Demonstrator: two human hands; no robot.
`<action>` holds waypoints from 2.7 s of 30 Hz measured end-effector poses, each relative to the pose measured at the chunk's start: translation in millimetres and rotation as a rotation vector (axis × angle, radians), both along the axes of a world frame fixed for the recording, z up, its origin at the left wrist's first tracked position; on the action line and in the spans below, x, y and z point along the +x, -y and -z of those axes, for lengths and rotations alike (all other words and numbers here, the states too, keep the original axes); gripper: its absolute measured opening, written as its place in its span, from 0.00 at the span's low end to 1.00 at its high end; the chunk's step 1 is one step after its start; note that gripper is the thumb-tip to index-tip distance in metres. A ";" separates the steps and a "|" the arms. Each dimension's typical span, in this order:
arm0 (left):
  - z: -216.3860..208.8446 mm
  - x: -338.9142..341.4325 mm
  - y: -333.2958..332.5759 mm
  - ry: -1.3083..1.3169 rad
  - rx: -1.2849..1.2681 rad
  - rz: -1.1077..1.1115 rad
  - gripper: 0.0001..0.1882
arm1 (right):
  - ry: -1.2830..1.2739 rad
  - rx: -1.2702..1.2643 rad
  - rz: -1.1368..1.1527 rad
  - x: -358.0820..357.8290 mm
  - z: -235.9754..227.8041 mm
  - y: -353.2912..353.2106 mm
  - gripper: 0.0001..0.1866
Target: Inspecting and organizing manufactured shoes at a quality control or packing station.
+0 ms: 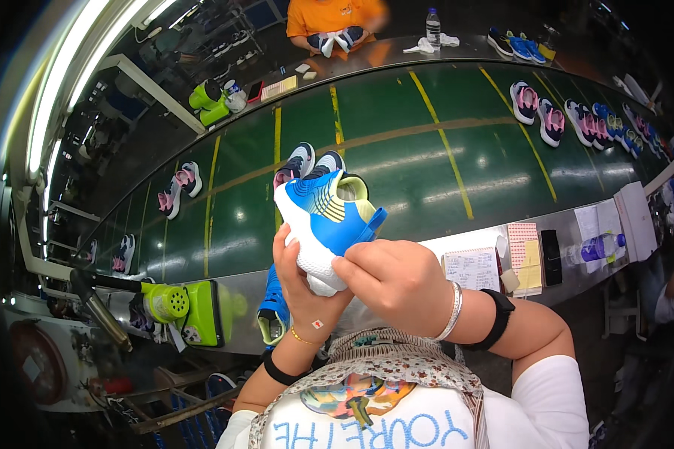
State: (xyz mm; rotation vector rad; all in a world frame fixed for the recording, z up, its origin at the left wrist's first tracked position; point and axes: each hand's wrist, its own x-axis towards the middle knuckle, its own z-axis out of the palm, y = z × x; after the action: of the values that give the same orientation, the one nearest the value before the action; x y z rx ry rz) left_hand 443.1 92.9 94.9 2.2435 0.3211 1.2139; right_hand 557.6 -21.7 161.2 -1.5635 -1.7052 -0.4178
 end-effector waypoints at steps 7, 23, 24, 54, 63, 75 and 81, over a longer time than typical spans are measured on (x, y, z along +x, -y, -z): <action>6.2 -18.6 -13.0 -0.006 -0.164 -0.041 0.42 | -0.261 -0.088 0.021 4.0 7.4 5.2 0.19; 137.8 -212.9 -26.8 -0.993 -0.021 -0.402 0.30 | -0.255 -0.734 -0.219 -120.2 216.2 -62.7 0.12; 143.7 -212.8 -20.8 -0.988 -0.044 -0.436 0.30 | -0.179 -0.652 -0.245 -131.1 220.7 -63.4 0.09; 6.6 -451.2 13.3 -0.850 -0.732 -0.193 0.31 | -1.687 -1.328 -0.102 -160.9 306.8 -14.9 0.13; -180.9 -632.4 185.5 -0.571 -0.351 -0.997 0.25 | -1.402 -1.737 -0.221 -257.5 294.4 -92.5 0.10; -118.3 -782.9 60.5 -1.072 0.087 -1.878 0.27 | -0.978 -1.604 -0.594 -398.1 235.9 -124.8 0.10; -39.3 -711.2 80.4 -0.440 0.324 -1.521 0.05 | -1.134 -1.647 -0.405 -366.6 259.4 -105.5 0.09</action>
State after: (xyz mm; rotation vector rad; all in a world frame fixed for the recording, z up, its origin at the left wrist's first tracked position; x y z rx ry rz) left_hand -268.1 12.5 134.2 2.3794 2.4370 1.3543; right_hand 191.0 83.8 -98.2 -1.6050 -1.1205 2.1294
